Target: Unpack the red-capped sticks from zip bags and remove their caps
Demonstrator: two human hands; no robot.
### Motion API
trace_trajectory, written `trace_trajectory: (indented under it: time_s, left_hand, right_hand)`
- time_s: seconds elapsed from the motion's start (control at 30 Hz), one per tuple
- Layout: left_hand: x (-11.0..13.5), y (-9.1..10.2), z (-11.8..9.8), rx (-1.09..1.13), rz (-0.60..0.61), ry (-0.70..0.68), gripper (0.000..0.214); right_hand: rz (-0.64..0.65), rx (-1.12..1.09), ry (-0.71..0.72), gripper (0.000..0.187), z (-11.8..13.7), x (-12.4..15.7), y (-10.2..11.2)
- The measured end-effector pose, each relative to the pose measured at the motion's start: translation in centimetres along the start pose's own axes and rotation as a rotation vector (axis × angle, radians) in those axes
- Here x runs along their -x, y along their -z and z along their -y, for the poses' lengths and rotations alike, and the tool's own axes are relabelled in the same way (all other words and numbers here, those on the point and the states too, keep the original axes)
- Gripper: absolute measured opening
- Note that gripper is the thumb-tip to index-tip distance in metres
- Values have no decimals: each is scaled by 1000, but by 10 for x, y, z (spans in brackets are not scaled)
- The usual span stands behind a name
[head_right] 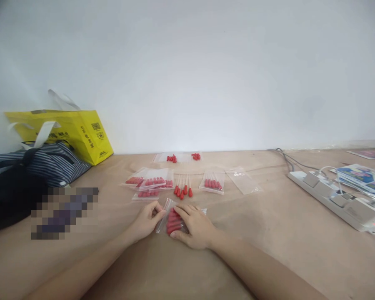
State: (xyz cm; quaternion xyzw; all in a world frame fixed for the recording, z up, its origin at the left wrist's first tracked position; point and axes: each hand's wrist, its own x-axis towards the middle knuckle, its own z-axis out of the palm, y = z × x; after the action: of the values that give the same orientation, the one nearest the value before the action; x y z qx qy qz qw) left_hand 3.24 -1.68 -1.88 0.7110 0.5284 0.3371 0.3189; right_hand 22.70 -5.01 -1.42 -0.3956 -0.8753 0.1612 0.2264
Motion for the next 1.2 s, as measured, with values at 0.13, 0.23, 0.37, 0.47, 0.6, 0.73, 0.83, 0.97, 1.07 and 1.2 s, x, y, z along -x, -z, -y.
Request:
trace_trajectory:
  time_s: [0.13,0.23,0.37,0.47,0.6,0.73,0.83,0.97,1.07,1.2]
  left_hand:
    - [-1,1,-4,38,6,28,18]
    - [0,-2,-5,84,-26,36,20]
    - [1,-1,-11,170,4,74,25]
    - [1,6,-15,255,143,187,33]
    - [0,18,-14,289,306,190,38]
    - [-1,20,-13,261,316,150,33]
    - [-1,15,-17,295,352,185,36]
    - [-2,8,-18,332,290,208,33]
    - [-2,4,-15,372,265,175,32]
    - [-2,1,-12,443,225,169,40]
  right_hand:
    - [-9,6,13,66,-1,0,0]
    - [-12,14,25,66,-3,0,-1]
    - [-24,18,35,64,-5,-1,-2]
    - [-30,17,36,64,-6,-1,-3]
    - [-29,9,49,66,-9,-1,-2]
    - [-48,-28,98,64,-12,0,1]
    - [-76,-45,116,48,-11,-4,3]
    - [-143,8,109,29,-9,-16,3]
    - [-176,101,157,29,-10,-27,1]
    - [-207,204,267,20,-13,-36,1]
